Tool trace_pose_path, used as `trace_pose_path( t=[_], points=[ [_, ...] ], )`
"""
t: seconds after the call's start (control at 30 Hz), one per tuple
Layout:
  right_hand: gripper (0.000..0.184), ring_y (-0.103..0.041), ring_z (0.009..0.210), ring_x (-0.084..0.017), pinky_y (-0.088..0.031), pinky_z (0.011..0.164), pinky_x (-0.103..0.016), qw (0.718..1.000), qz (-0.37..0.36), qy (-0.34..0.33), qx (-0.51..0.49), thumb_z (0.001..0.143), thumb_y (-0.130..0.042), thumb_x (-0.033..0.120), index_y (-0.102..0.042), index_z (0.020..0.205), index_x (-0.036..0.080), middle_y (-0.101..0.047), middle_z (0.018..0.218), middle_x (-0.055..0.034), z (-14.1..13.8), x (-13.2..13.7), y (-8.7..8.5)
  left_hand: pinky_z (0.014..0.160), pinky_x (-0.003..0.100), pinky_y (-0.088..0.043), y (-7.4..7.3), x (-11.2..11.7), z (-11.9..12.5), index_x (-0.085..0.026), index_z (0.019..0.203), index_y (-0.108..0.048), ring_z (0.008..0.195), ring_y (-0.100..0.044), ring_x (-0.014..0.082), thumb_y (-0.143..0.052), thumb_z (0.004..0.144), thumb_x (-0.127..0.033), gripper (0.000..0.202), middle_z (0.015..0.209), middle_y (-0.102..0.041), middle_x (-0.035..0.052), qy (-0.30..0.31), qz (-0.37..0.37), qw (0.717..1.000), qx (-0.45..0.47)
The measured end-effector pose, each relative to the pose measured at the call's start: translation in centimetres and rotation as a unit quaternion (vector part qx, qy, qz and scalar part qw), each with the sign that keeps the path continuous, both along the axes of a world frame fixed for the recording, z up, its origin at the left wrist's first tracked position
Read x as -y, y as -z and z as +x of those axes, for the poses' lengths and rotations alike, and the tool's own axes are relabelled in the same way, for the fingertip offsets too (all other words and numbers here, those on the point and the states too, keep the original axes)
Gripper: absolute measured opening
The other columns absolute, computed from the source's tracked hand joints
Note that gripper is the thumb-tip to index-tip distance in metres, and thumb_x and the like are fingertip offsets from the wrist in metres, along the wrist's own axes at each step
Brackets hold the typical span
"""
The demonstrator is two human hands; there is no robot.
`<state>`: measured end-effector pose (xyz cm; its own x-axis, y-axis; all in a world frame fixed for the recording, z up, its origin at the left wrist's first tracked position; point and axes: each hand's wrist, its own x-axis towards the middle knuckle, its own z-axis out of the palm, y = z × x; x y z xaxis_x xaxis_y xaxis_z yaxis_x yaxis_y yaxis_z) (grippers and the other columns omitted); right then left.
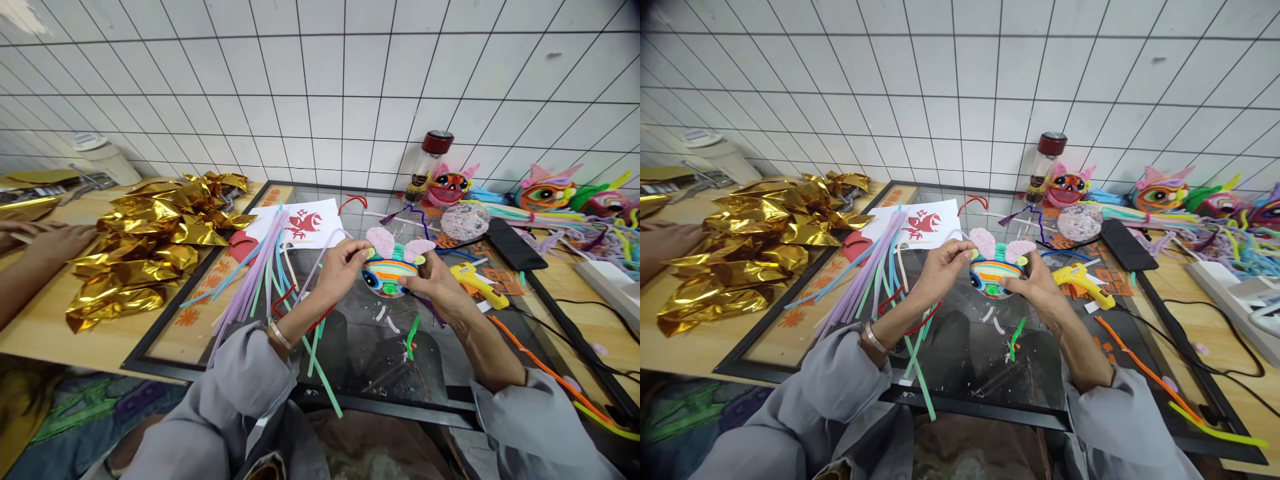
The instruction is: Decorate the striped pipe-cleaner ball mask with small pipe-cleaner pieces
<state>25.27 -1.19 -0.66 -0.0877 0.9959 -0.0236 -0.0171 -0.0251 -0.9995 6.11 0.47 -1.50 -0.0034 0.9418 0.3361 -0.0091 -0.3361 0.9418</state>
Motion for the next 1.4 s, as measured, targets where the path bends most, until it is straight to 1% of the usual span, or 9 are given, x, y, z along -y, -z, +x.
trace_pose_path(
  t=[0.1, 0.17, 0.37, 0.6, 0.73, 0.9, 1.03, 1.17, 1.4],
  points=[
    [0.091, -0.050, 0.124, -0.028, -0.035, 0.109, -0.046, 1.000, -0.005, -0.002, -0.002, 0.048, -0.083, 0.027, -0.044, 0.130, 0.025, -0.054, 0.134, -0.0071, 0.00, 0.04, -0.08, 0.069, 0.026, -0.048, 0.37, -0.18, 0.19, -0.016, 0.081, -0.071, 0.071, -0.060, 0.0138, -0.068, 0.075, -0.027, 0.013, 0.076, -0.067, 0.0025, 0.032, -0.043, 0.996, 0.065],
    [0.091, -0.049, 0.125, -0.029, -0.036, 0.109, -0.046, 1.000, -0.009, -0.003, -0.002, 0.047, -0.083, 0.027, -0.044, 0.129, 0.025, -0.053, 0.135, -0.0074, -0.01, 0.07, -0.15, 0.066, 0.025, -0.048, 0.44, -0.19, 0.25, -0.016, 0.079, -0.069, 0.066, -0.058, 0.0120, -0.071, 0.072, -0.030, 0.016, 0.072, -0.067, 0.0014, 0.048, -0.058, 0.993, 0.087],
    [0.086, -0.051, 0.122, -0.028, -0.039, 0.105, -0.045, 1.000, 0.004, -0.003, 0.013, 0.050, -0.082, 0.030, -0.046, 0.127, 0.024, -0.055, 0.132, -0.0082, 0.07, -0.04, 0.01, 0.062, 0.022, -0.047, 0.13, -0.02, 0.32, -0.015, 0.076, -0.066, 0.061, -0.056, 0.0098, -0.073, 0.070, -0.031, 0.018, 0.068, -0.064, -0.0002, 0.060, -0.065, 0.991, 0.098],
    [0.082, -0.052, 0.121, -0.029, -0.042, 0.103, -0.045, 1.000, 0.002, -0.007, 0.010, 0.051, -0.083, 0.031, -0.047, 0.124, 0.024, -0.056, 0.130, -0.0083, 0.10, -0.06, 0.02, 0.066, 0.025, -0.050, 0.45, -0.17, 0.50, -0.013, 0.080, -0.066, 0.066, -0.058, 0.0108, -0.075, 0.066, -0.036, 0.028, 0.073, -0.065, 0.0006, 0.062, -0.077, 0.989, 0.112],
    [0.082, -0.053, 0.120, -0.029, -0.042, 0.103, -0.046, 1.000, -0.008, -0.005, 0.007, 0.051, -0.084, 0.032, -0.047, 0.123, 0.025, -0.057, 0.130, -0.0079, 0.13, -0.01, 0.08, 0.067, 0.025, -0.049, 0.52, -0.13, 0.59, -0.013, 0.080, -0.067, 0.065, -0.058, 0.0106, -0.075, 0.067, -0.035, 0.026, 0.072, -0.065, 0.0005, 0.057, -0.078, 0.989, 0.110],
    [0.077, -0.054, 0.118, -0.029, -0.042, 0.103, -0.046, 1.000, -0.006, -0.004, 0.007, 0.050, -0.084, 0.033, -0.049, 0.118, 0.024, -0.059, 0.125, -0.0075, 0.07, -0.09, 0.13, 0.064, 0.022, -0.047, 0.45, 0.08, 0.65, -0.013, 0.079, -0.068, 0.067, -0.058, 0.0102, -0.071, 0.071, -0.029, 0.018, 0.074, -0.065, 0.0015, 0.034, -0.049, 0.996, 0.069],
    [0.073, -0.055, 0.116, -0.029, -0.044, 0.101, -0.045, 1.000, -0.002, -0.006, 0.008, 0.050, -0.084, 0.030, -0.050, 0.114, 0.024, -0.060, 0.123, -0.0074, 0.05, -0.11, 0.02, 0.065, 0.022, -0.047, 0.50, 0.04, 0.51, -0.014, 0.078, -0.068, 0.070, -0.058, 0.0110, -0.065, 0.076, -0.026, 0.012, 0.077, -0.064, 0.0026, 0.000, 0.019, 1.000, -0.002],
    [0.071, -0.056, 0.115, -0.029, -0.045, 0.100, -0.045, 1.000, -0.004, -0.005, 0.013, 0.050, -0.083, 0.030, -0.050, 0.114, 0.024, -0.061, 0.122, -0.0074, 0.06, -0.04, -0.08, 0.065, 0.023, -0.047, 0.57, -0.17, 0.23, -0.015, 0.078, -0.068, 0.069, -0.057, 0.0119, -0.062, 0.078, -0.024, 0.010, 0.076, -0.064, 0.0032, -0.009, 0.082, 0.993, -0.079],
    [0.071, -0.055, 0.116, -0.029, -0.044, 0.101, -0.045, 1.000, -0.007, -0.004, 0.008, 0.047, -0.083, 0.027, -0.051, 0.110, 0.023, -0.061, 0.120, -0.0071, -0.02, -0.02, -0.22, 0.063, 0.023, -0.045, 0.07, -0.27, -0.27, -0.015, 0.077, -0.066, 0.068, -0.056, 0.0116, -0.060, 0.080, -0.019, 0.008, 0.074, -0.062, 0.0020, 0.000, 0.104, 0.985, -0.140]
  ],
)
